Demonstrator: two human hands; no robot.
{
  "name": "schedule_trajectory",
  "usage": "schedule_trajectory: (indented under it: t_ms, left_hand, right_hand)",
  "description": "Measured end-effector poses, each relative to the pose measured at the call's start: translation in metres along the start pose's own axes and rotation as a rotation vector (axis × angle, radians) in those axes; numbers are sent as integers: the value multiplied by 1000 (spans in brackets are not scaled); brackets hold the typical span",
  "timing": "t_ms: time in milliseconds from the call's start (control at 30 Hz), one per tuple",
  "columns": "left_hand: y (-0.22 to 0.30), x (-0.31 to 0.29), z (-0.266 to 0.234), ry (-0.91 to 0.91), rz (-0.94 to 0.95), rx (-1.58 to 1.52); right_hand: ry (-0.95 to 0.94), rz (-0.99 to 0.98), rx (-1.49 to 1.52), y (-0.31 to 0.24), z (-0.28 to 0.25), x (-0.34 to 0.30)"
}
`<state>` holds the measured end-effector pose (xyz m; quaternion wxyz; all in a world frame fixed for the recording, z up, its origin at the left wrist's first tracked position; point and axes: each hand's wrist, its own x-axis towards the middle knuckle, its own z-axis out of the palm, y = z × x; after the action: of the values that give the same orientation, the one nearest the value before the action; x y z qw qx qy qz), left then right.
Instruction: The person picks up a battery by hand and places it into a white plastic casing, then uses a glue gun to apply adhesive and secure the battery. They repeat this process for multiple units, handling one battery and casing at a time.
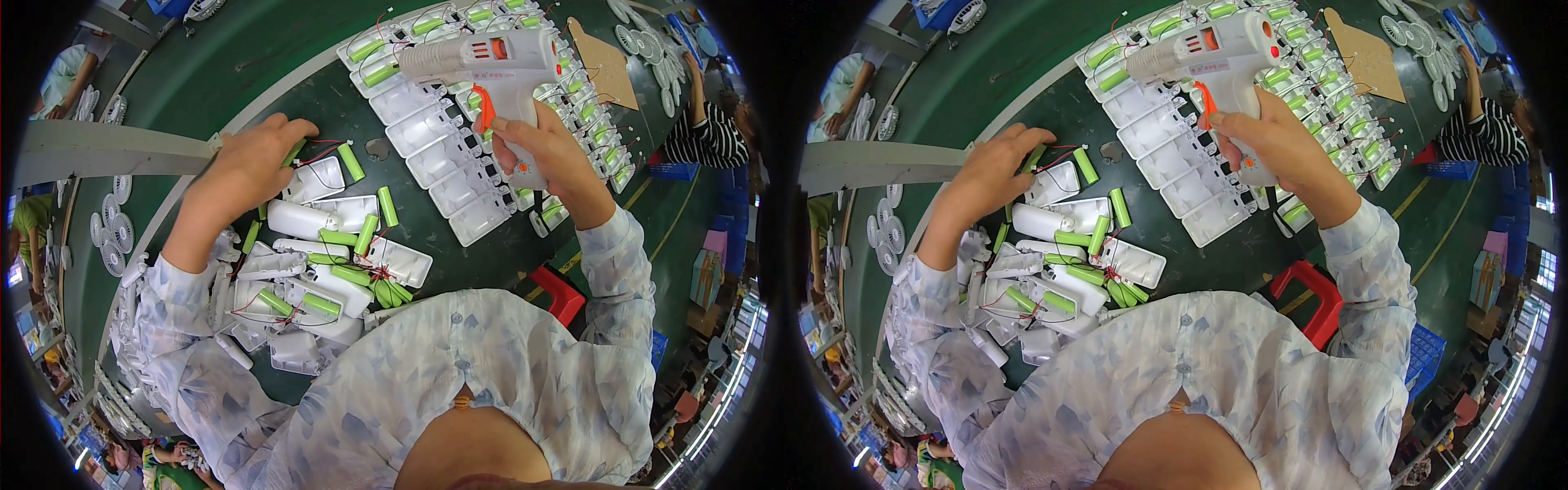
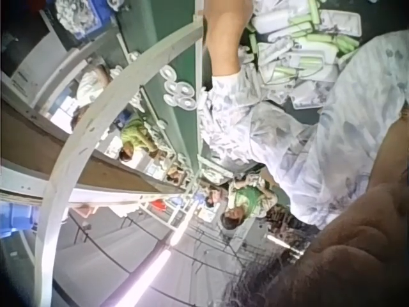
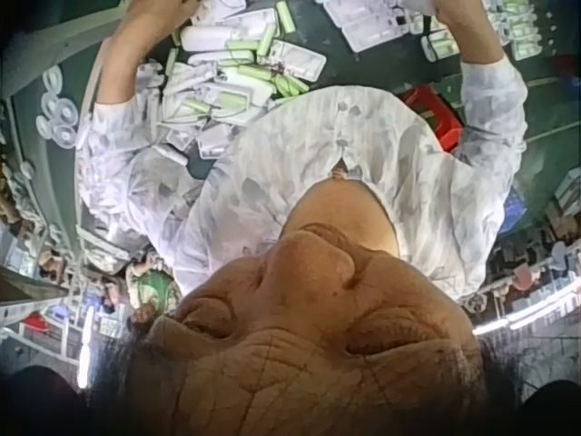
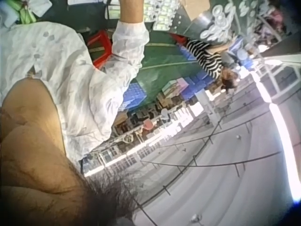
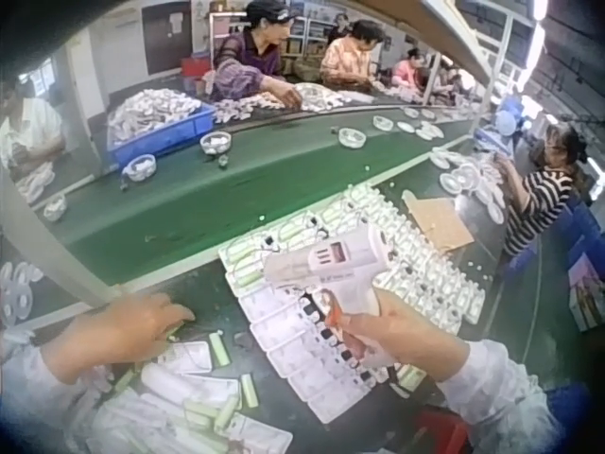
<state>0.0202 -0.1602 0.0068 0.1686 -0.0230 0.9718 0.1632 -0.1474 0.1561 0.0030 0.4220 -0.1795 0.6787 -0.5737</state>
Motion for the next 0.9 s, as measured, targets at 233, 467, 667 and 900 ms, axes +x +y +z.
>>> schedule_trajectory:
  t_ms: [233, 467, 667, 900]
  left_hand:
    - [-3, 6, 6, 57, 26, -9]
    - [-15, 19, 19, 162, -3, 10]
    - [-27, 38, 27, 370, 33, 148]
    - [-35, 39, 24, 414, 8, 119]
  right_hand:
    - [33, 32, -53, 4, -2, -2]
    - [-19, -52, 47, 2, 4, -5]
    - [-34, -62, 52, 10, 3, 2]
    - [-29, 18, -4, 6, -8, -25]
